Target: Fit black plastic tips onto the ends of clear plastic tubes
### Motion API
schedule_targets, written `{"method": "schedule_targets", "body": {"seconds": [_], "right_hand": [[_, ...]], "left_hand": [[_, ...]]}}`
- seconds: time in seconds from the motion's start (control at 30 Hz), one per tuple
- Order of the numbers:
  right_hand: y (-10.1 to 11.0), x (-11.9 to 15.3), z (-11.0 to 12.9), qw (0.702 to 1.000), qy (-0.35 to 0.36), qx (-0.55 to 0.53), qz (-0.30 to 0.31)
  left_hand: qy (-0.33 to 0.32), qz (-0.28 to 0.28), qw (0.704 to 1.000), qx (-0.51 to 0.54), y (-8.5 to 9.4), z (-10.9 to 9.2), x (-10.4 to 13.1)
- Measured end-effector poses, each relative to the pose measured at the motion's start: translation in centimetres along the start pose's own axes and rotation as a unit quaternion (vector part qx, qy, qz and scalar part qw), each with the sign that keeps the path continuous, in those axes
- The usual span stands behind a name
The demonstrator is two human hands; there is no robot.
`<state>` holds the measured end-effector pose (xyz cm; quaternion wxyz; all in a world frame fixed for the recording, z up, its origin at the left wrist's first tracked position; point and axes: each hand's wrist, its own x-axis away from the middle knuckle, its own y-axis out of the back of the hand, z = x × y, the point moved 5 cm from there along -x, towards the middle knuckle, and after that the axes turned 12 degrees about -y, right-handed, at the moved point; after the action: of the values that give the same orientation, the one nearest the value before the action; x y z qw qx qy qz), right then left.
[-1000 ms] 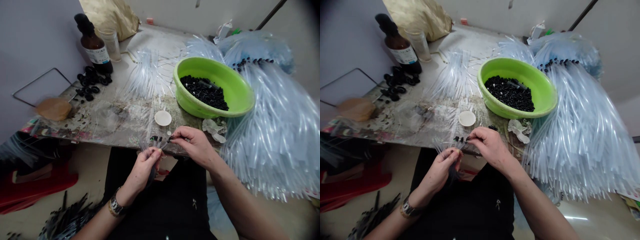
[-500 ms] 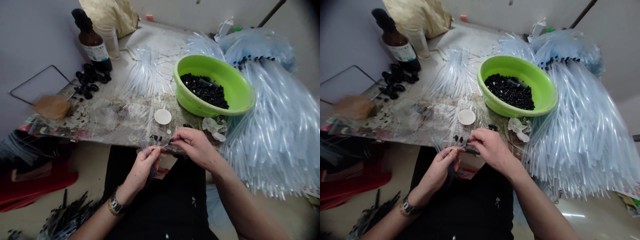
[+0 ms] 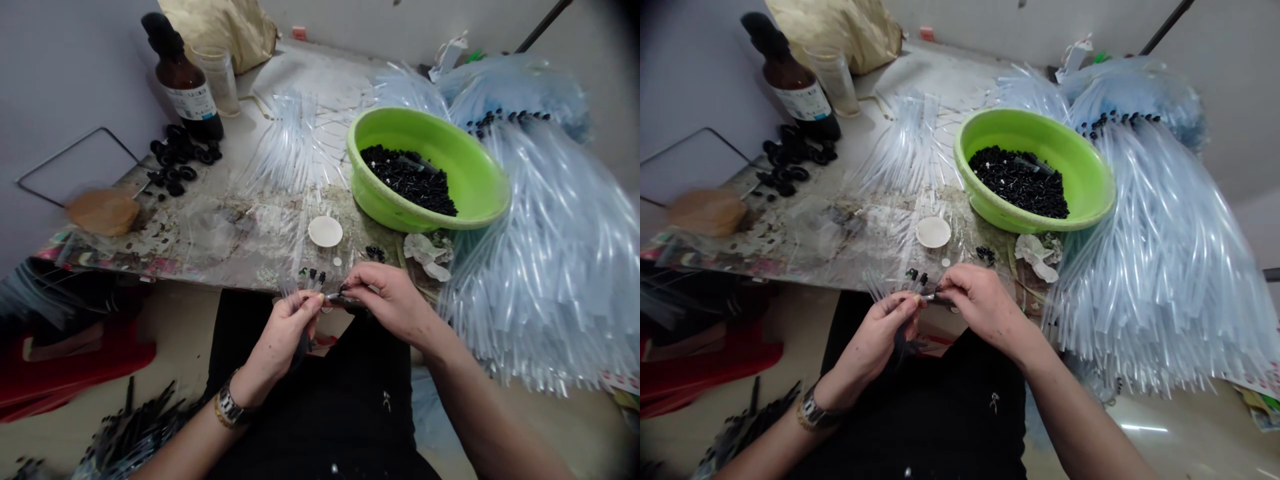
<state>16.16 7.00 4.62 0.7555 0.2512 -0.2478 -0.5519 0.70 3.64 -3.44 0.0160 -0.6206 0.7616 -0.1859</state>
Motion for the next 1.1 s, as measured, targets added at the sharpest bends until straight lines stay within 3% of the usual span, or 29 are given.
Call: {"method": "schedule_targets", "body": {"seconds": [0.17,0.43,0.83,1.1], "right_hand": [[-0.5,0.2,-0.6,0.999,-0.038,-0.032,-0.009],[-1.0,0.8,-0.9,0.997,-0.041,-0.035,-0.046],[-0.9,1.3,-2.2,0.979,-0.131,-0.153,-0.023],[-1.0,1.7,-2.6,0.975,-0.133,-0.177,-0.022]], "left_hand": [[0.007,0.009,1.000,0.001,-0.1,0.0,0.0],[0.013,0.013,1.000,0.014,-0.6,0.5,0.2],[0.006,0.028,1.000,-0.005,-0.7,0.4,0.2],[0.029,0.010,0.999,0.019,-0.9,0.3,0.3]]}}
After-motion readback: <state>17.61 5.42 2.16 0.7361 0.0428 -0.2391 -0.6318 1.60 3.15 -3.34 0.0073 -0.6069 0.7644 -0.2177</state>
